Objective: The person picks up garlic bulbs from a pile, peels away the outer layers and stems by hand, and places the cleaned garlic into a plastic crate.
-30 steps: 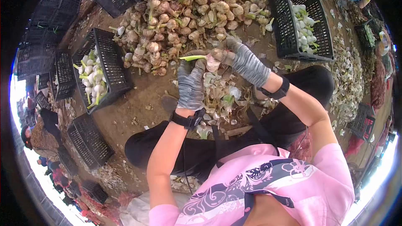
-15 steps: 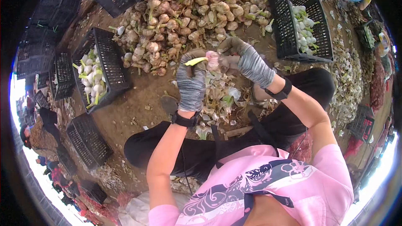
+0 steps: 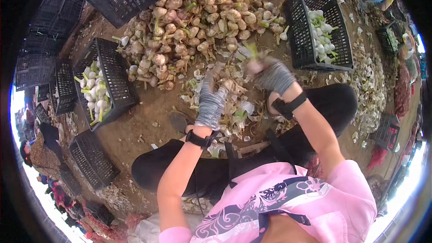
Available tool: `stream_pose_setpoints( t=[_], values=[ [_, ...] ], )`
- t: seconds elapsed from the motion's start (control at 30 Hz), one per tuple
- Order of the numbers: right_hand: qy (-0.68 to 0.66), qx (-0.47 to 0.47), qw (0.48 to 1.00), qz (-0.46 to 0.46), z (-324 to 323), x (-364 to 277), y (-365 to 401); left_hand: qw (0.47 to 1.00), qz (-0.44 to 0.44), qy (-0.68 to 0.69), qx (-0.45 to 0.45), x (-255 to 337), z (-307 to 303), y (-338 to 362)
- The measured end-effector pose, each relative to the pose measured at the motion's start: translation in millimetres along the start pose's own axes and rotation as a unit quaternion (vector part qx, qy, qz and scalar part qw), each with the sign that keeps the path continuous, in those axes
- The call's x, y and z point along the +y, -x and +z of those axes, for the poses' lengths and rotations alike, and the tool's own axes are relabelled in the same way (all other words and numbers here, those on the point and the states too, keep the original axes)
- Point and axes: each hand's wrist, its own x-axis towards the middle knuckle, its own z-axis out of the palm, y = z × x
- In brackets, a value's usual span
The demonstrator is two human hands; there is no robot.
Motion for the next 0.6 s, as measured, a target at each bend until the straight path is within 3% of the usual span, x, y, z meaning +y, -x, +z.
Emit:
stream_pose_setpoints(
  t=[0.03, 0.07, 0.1, 0.13, 0.17, 0.23, 0.27, 0.3, 0.33, 0.4, 0.43, 0.47, 0.5, 0.57, 0.6],
  values=[
    [-0.049, -0.044, 0.997, -0.047, 27.9, -11.0, 18.4, 1.000, 0.001, 0.001, 0.002, 0.1, -1.7, 1.4],
    [-0.002, -0.113, 0.978, -0.178, 24.5, -35.5, 21.6, 0.998, -0.053, 0.037, -0.001, 0.6, -3.7, 2.7],
    [-0.025, -0.230, 0.947, -0.221, 15.5, -65.3, 21.3, 0.992, -0.104, 0.075, -0.004, 1.9, -4.9, 3.2],
    [-0.065, -0.115, 0.923, -0.362, 31.5, -70.2, 37.4, 0.986, -0.157, 0.059, -0.016, 22.6, -2.7, 4.6],
    [0.025, -0.174, 0.893, -0.413, 14.2, -92.7, 37.8, 0.986, -0.155, 0.061, -0.014, 23.2, -1.5, 5.1],
    [-0.065, -0.414, 0.879, -0.228, 21.7, -96.3, 29.5, 0.988, -0.136, 0.068, -0.003, 22.1, 2.8, 6.7],
    [-0.063, -0.416, 0.878, -0.227, 17.9, -102.9, 7.0, 0.981, -0.165, 0.101, 0.000, 18.2, 2.8, 6.0],
    [0.056, -0.281, 0.911, -0.298, 5.9, -115.7, -32.5, 0.981, -0.162, 0.102, 0.000, 15.4, 2.7, 3.9],
    [0.173, -0.136, 0.908, -0.357, -0.2, -124.3, -65.7, 0.982, -0.164, 0.096, -0.007, 13.2, 2.4, 1.4],
    [0.401, -0.066, 0.840, -0.360, 12.8, -112.9, -112.6, 0.982, -0.171, 0.080, -0.019, 7.9, -1.3, -3.2],
    [0.538, 0.106, 0.749, -0.373, 37.4, -98.9, -130.5, 0.983, -0.167, 0.078, -0.018, 5.7, -3.9, -5.2],
    [0.689, 0.138, 0.583, -0.408, 44.8, -96.7, -153.5, 0.981, -0.179, 0.078, -0.016, 4.0, -6.2, -6.3],
    [0.769, 0.179, 0.472, -0.392, 25.4, -114.1, -201.4, 0.978, -0.192, 0.079, -0.014, 3.8, -8.0, -7.7],
    [0.848, 0.287, 0.359, -0.263, 69.3, -86.6, -194.3, 0.981, -0.183, 0.071, -0.005, 7.7, -9.3, -9.2],
    [0.852, 0.281, 0.340, -0.282, 68.1, -77.2, -190.0, 0.977, -0.188, 0.099, 0.016, 9.4, -10.4, -10.5]
  ],
)
